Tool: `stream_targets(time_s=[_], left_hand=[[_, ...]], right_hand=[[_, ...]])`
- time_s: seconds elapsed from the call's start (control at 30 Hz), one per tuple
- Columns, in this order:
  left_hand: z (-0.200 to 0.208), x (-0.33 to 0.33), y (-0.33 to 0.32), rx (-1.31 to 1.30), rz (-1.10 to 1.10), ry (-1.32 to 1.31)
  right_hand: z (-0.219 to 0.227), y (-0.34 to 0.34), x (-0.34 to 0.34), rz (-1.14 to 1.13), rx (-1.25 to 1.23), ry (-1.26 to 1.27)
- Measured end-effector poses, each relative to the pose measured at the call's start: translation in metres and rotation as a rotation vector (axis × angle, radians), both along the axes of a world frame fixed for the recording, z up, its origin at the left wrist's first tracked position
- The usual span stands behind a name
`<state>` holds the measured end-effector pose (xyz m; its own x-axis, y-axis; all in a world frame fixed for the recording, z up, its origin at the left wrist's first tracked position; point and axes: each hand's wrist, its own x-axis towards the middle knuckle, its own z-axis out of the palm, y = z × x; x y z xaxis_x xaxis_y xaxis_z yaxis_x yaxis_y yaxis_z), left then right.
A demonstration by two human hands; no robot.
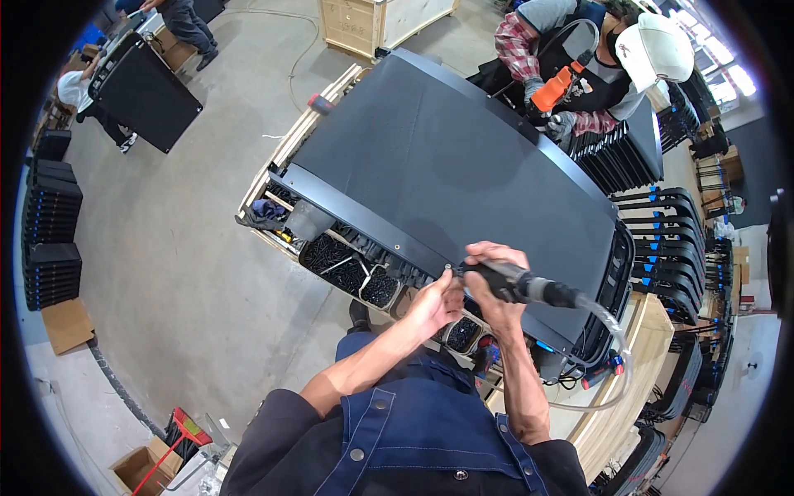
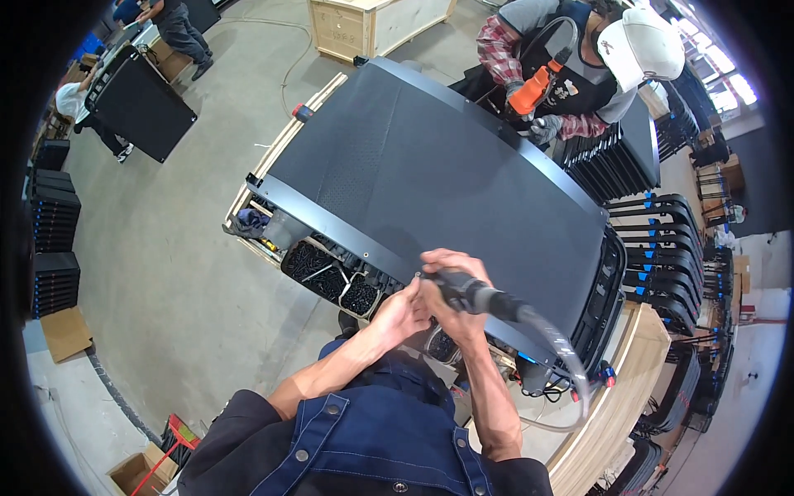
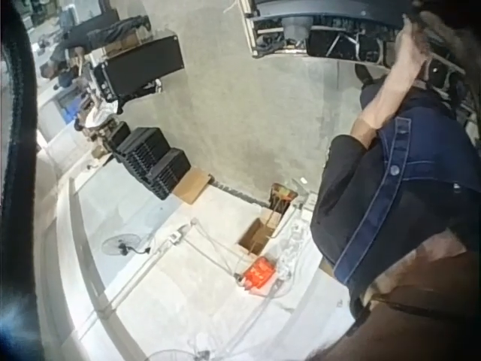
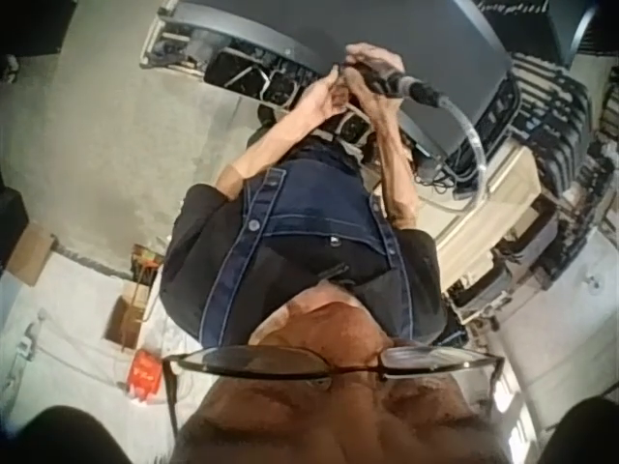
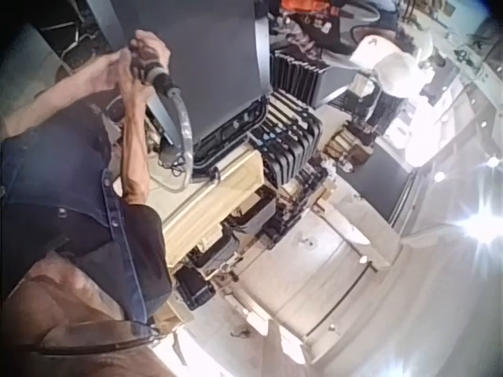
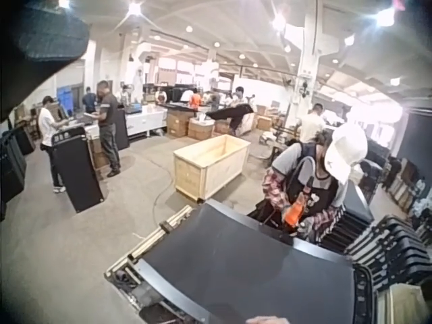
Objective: Assembling the frame and electronic components of a treadmill using various power tools.
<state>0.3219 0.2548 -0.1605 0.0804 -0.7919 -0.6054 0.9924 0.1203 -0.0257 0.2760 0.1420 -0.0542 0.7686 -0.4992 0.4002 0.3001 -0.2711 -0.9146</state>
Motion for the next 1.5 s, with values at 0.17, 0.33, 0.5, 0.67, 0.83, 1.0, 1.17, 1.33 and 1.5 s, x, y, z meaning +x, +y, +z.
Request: stream_targets(time_s=[0.17,0.33,0.5,0.67,0.83,1.0,1.17,1.33,1.5], left_hand=[[-0.01,0.058,0.035,0.545,0.136,-0.783],[-0.023,0.081,0.01,0.607,0.309,-0.943],[-0.047,0.083,0.016,0.591,0.324,-1.029],[-0.045,0.085,0.034,0.481,0.269,-1.052],[-0.115,0.101,0.099,0.685,-0.139,-1.459],[-0.194,0.144,0.143,1.031,-0.378,-2.042],[-0.224,0.168,0.14,0.872,-0.754,-2.18],[-0.17,0.166,0.149,0.565,-0.651,-2.249],[-0.104,0.129,0.174,0.425,-0.563,-1.63]], right_hand=[[0.013,0.007,0.029,0.105,0.146,0.12],[-0.001,0.0,0.032,0.128,0.196,0.134],[0.008,0.004,0.036,-0.019,0.156,0.191],[-0.005,0.011,0.017,-0.1,0.055,0.231],[-0.047,0.041,-0.027,-0.488,0.131,0.451],[-0.096,0.098,-0.045,-0.263,0.352,0.863],[-0.223,0.123,0.005,0.042,0.047,1.114],[-0.29,0.129,0.042,0.18,-0.531,1.223],[-0.33,0.123,0.036,0.284,-0.764,1.31]])
